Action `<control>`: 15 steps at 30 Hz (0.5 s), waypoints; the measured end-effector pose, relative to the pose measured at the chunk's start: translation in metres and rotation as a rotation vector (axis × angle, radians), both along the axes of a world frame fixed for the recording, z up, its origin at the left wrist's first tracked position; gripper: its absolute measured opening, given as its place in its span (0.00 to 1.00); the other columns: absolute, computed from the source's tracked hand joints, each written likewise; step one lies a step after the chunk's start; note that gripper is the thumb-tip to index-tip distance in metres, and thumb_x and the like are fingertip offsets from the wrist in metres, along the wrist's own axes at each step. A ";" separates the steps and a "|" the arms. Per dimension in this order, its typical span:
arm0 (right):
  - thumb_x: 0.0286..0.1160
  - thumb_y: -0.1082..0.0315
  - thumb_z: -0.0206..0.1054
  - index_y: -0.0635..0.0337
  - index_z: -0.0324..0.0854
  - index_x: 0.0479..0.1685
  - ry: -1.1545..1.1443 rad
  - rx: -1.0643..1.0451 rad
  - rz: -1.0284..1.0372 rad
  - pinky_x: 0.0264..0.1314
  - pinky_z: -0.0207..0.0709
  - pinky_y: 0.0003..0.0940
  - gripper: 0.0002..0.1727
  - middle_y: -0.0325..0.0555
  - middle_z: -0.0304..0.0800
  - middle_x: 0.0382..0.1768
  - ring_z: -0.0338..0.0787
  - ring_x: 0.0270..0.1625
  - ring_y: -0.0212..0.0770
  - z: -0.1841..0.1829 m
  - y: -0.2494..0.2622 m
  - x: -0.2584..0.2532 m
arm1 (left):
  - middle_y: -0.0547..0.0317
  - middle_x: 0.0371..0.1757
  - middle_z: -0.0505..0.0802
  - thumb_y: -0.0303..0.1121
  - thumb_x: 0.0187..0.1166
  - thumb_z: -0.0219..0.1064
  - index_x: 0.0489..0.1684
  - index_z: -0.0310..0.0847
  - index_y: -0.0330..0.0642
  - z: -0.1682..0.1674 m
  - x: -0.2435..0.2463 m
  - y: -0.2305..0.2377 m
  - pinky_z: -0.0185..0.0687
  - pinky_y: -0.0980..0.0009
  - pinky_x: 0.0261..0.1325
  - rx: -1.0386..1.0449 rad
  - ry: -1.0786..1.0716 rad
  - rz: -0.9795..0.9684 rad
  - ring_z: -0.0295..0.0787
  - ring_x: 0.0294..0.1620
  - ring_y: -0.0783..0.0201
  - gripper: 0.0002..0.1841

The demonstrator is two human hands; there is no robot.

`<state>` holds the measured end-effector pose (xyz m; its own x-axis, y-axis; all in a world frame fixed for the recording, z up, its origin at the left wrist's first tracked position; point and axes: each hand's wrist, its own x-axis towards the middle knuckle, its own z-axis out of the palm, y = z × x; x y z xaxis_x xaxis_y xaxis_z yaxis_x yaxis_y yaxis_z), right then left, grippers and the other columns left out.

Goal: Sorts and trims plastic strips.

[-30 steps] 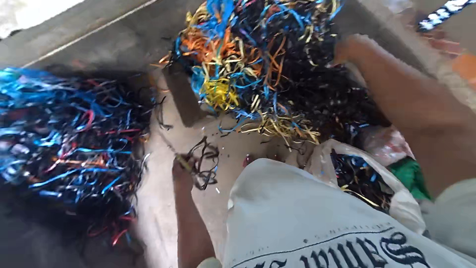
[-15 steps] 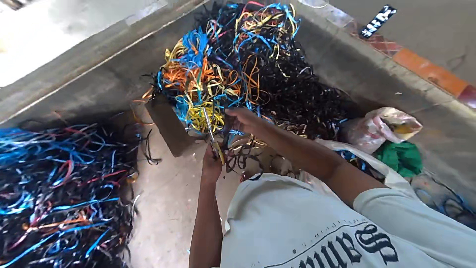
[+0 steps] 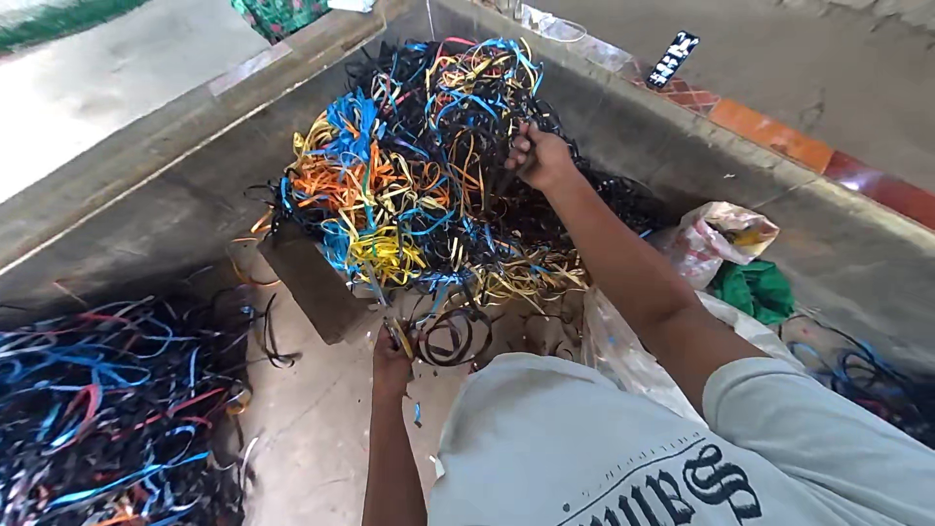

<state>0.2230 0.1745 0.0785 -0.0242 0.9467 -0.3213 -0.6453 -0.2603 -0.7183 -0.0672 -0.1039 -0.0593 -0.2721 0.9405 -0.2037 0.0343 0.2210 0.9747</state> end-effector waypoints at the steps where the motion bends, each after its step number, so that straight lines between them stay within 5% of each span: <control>1: 0.98 0.54 0.35 0.51 0.71 0.49 0.005 0.009 -0.041 0.21 0.74 0.26 0.20 0.31 0.68 0.18 0.69 0.14 0.29 0.005 0.005 0.011 | 0.59 0.34 0.93 0.21 0.80 0.62 0.61 0.72 0.31 -0.005 -0.004 -0.002 0.81 0.78 0.29 -0.004 -0.003 0.015 0.88 0.28 0.72 0.14; 8: 0.97 0.56 0.36 0.49 0.71 0.42 0.041 0.089 -0.239 0.20 0.70 0.24 0.19 0.29 0.66 0.15 0.66 0.13 0.27 0.029 0.020 0.094 | 0.61 0.32 0.90 0.24 0.87 0.57 0.65 0.69 0.33 -0.029 -0.055 -0.022 0.73 0.80 0.19 -0.098 -0.009 0.321 0.80 0.19 0.76 0.12; 11: 0.97 0.59 0.37 0.49 0.69 0.40 -0.059 0.088 -0.234 0.28 0.79 0.30 0.17 0.30 0.70 0.17 0.74 0.17 0.30 0.022 0.016 0.119 | 0.65 0.31 0.88 0.30 0.92 0.51 0.60 0.71 0.38 -0.020 -0.078 -0.021 0.67 0.82 0.15 -0.081 -0.175 0.470 0.70 0.13 0.79 0.08; 13: 0.97 0.58 0.39 0.54 0.73 0.55 -0.313 0.012 -0.137 0.44 0.89 0.39 0.17 0.38 0.81 0.29 0.87 0.30 0.37 0.011 0.006 0.118 | 0.68 0.26 0.84 0.32 0.94 0.48 0.50 0.73 0.41 -0.002 -0.083 -0.015 0.67 0.83 0.14 -0.060 -0.348 0.549 0.66 0.10 0.79 0.09; 15: 0.97 0.47 0.35 0.60 0.71 0.73 -0.689 -0.048 0.175 0.53 0.89 0.41 0.30 0.47 0.89 0.49 0.93 0.44 0.42 -0.003 -0.007 0.099 | 0.67 0.21 0.82 0.33 0.93 0.47 0.42 0.75 0.41 0.019 -0.077 -0.002 0.66 0.83 0.14 -0.077 -0.481 0.606 0.65 0.09 0.78 0.12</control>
